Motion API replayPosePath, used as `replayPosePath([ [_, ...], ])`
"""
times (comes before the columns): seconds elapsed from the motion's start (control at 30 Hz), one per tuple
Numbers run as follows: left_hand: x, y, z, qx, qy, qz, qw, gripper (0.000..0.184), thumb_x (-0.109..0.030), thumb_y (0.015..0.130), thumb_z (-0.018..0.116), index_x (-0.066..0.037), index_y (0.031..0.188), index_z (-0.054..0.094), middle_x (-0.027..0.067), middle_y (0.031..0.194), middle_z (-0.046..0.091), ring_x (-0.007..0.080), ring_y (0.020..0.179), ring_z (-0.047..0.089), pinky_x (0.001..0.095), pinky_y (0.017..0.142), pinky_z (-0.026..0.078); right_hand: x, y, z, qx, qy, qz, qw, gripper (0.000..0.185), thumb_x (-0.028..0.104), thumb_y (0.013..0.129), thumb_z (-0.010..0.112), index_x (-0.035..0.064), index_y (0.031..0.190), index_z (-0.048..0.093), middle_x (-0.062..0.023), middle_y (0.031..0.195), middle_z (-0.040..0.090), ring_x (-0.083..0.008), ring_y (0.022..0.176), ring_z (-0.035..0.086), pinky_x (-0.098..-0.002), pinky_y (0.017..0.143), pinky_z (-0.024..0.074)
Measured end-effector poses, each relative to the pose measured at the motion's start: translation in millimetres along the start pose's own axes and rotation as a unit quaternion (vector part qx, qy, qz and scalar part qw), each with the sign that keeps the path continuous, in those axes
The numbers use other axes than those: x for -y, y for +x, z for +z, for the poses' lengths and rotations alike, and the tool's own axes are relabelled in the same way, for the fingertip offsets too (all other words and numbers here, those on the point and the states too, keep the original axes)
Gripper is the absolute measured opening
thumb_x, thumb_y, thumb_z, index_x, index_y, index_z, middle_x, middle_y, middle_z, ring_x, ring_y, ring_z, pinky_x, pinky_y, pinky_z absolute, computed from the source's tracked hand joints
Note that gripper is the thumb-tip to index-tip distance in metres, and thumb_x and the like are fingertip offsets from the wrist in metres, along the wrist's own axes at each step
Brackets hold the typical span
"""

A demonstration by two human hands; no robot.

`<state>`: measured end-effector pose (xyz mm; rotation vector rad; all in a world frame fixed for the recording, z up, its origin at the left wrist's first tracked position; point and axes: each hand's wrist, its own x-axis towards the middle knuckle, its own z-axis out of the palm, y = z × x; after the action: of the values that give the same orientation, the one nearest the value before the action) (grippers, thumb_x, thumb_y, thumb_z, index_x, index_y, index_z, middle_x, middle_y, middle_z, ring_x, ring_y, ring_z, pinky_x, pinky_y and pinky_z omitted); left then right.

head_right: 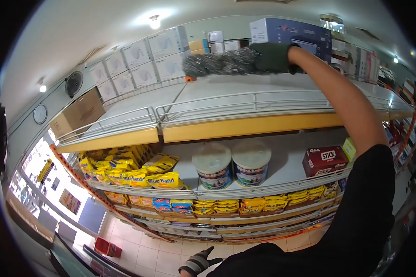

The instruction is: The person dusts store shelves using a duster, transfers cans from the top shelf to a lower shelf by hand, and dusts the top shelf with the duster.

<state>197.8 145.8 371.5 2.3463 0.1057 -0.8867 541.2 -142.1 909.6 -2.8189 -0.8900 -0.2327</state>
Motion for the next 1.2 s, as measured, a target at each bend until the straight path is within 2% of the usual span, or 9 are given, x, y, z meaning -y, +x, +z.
replayPosePath([
  [0.13,-8,-7,-18,-0.052,-0.016,-0.005,0.999,0.11,-0.077,0.086,0.06,-0.007,0.163,0.025,0.0254,0.155,0.046,0.0399,0.143,0.045,0.0464,0.116,0.039,43,74,39,-0.015,-0.072,-0.221,0.973,0.048,0.038,0.096,0.059,0.0055,0.13,0.065,-0.0187,0.108,0.073,-0.0266,0.092,0.069,-0.0402,0.087,0.0539],
  [0.37,20,-3,-16,-0.101,0.011,-0.044,0.994,0.107,-0.074,0.086,0.063,-0.006,0.161,0.03,0.0278,0.154,0.046,0.0426,0.142,0.046,0.0464,0.117,0.039,22,128,73,0.113,-0.268,-0.234,0.928,0.049,0.043,0.103,0.048,0.0087,0.134,0.064,-0.0181,0.135,0.065,-0.0375,0.116,0.064,-0.046,0.105,0.047],
  [0.53,58,-11,0,-0.113,-0.031,-0.074,0.99,0.108,-0.076,0.083,0.064,-0.007,0.16,0.033,0.0274,0.153,0.047,0.0424,0.141,0.047,0.047,0.117,0.039,-95,74,20,0.173,-0.134,0.154,0.964,0.044,0.041,0.098,0.059,0.003,0.113,0.075,-0.0114,0.079,0.074,-0.0231,0.059,0.063,-0.0421,0.062,0.0556],
  [0.7,75,-22,10,-0.148,-0.056,-0.116,0.981,0.108,-0.077,0.082,0.065,-0.007,0.159,0.034,0.0264,0.153,0.048,0.0409,0.142,0.047,0.0471,0.117,0.039,-238,-6,-16,0.196,-0.264,0.188,0.926,0.044,0.029,0.093,0.065,0.001,0.127,0.069,-0.0181,0.112,0.074,-0.0281,0.092,0.069,-0.0416,0.083,0.0561],
  [0.73,74,-23,8,-0.149,-0.06,-0.112,0.981,0.108,-0.077,0.082,0.065,-0.007,0.159,0.034,0.0264,0.153,0.048,0.0409,0.142,0.047,0.0471,0.117,0.039,-266,-20,-11,0.148,-0.424,0.077,0.89,0.045,0.028,0.092,0.065,0.0014,0.128,0.069,-0.0193,0.114,0.073,-0.0298,0.095,0.07,-0.0416,0.084,0.0562],
  [0.8,69,-28,4,-0.139,-0.051,-0.119,0.982,0.108,-0.077,0.083,0.064,-0.007,0.16,0.034,0.0264,0.153,0.048,0.0404,0.142,0.047,0.0471,0.117,0.039,-253,-22,-3,0.097,-0.567,-0.041,0.817,0.045,0.028,0.091,0.066,0.0018,0.128,0.068,-0.0205,0.115,0.073,-0.0314,0.097,0.071,-0.0417,0.085,0.0562],
  [0.87,44,-36,-11,-0.152,-0.01,-0.116,0.981,0.108,-0.077,0.083,0.062,-0.005,0.158,0.037,0.026,0.147,0.055,0.0393,0.136,0.054,0.0465,0.113,0.042,-160,6,14,0.139,-0.393,0.169,0.893,0.046,0.017,0.089,0.065,0.0054,0.133,0.066,-0.0194,0.124,0.071,-0.0319,0.103,0.07,-0.0425,0.09,0.0543],
  [1.07,-18,-32,-51,-0.148,-0.02,0.024,0.989,0.098,-0.07,0.088,0.064,-0.003,0.156,0.038,0.0263,0.152,0.05,0.0408,0.14,0.048,0.0455,0.115,0.04,60,17,26,0.083,-0.057,0.042,0.994,0.038,0.025,0.092,0.064,0.0046,0.125,0.068,-0.0205,0.116,0.072,-0.0336,0.097,0.07,-0.0407,0.086,0.0551],
  [1.2,-26,-10,-38,-0.128,0.0,0.022,0.992,0.1,-0.073,0.089,0.061,-0.003,0.157,0.038,0.0254,0.153,0.049,0.0402,0.142,0.047,0.0453,0.116,0.039,77,97,63,0.106,-0.075,-0.32,0.938,0.033,0.027,0.097,0.061,0.0049,0.12,0.069,-0.0172,0.105,0.072,-0.029,0.091,0.069,-0.0385,0.085,0.0556],
])
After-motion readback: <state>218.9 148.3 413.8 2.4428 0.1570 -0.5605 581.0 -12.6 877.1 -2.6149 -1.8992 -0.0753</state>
